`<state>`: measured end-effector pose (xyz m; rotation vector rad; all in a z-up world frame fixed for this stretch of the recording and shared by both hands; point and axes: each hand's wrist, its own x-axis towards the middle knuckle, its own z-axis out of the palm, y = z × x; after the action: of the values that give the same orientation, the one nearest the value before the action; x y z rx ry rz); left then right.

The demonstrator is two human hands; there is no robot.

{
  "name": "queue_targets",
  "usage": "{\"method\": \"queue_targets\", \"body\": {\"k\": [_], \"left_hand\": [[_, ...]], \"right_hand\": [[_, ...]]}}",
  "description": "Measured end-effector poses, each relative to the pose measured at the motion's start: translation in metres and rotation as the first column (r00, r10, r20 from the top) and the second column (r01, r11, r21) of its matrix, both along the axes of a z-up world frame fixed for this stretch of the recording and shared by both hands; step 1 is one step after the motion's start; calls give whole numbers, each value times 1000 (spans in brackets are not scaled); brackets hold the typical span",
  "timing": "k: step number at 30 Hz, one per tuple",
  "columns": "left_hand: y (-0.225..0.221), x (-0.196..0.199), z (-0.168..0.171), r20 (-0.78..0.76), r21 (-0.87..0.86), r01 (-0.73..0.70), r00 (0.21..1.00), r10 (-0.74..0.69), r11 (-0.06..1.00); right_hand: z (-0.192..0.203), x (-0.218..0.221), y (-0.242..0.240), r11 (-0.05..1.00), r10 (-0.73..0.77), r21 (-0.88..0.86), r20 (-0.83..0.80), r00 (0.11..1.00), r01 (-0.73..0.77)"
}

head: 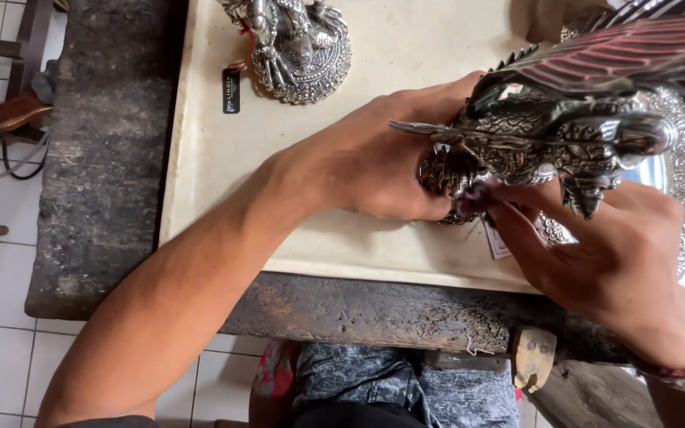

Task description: Polishing an intricate silver-colored statue using a small cloth to clean the details

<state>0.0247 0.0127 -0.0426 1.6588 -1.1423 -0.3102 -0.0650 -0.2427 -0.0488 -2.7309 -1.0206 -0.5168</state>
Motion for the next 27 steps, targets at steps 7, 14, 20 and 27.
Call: {"method": "queue_targets", "body": {"k": [7,14,20,27], "left_hand": [[1,0,0,37,1,-47,998,46,999],[-9,2,-23,27,-118,-5,1000,8,993],[-2,0,0,87,-11,-71,994,71,997],[-1,1,-2,92,2,-78,993,77,997]], "right_hand": [[-16,-2,-8,973,36,-232,179,983,7],[-16,-3,0,999,-44,-10,61,997,45],[13,0,15,996,-6,89,-177,984,22],[15,-6,24,992,-22,-121,-46,999,17]]}}
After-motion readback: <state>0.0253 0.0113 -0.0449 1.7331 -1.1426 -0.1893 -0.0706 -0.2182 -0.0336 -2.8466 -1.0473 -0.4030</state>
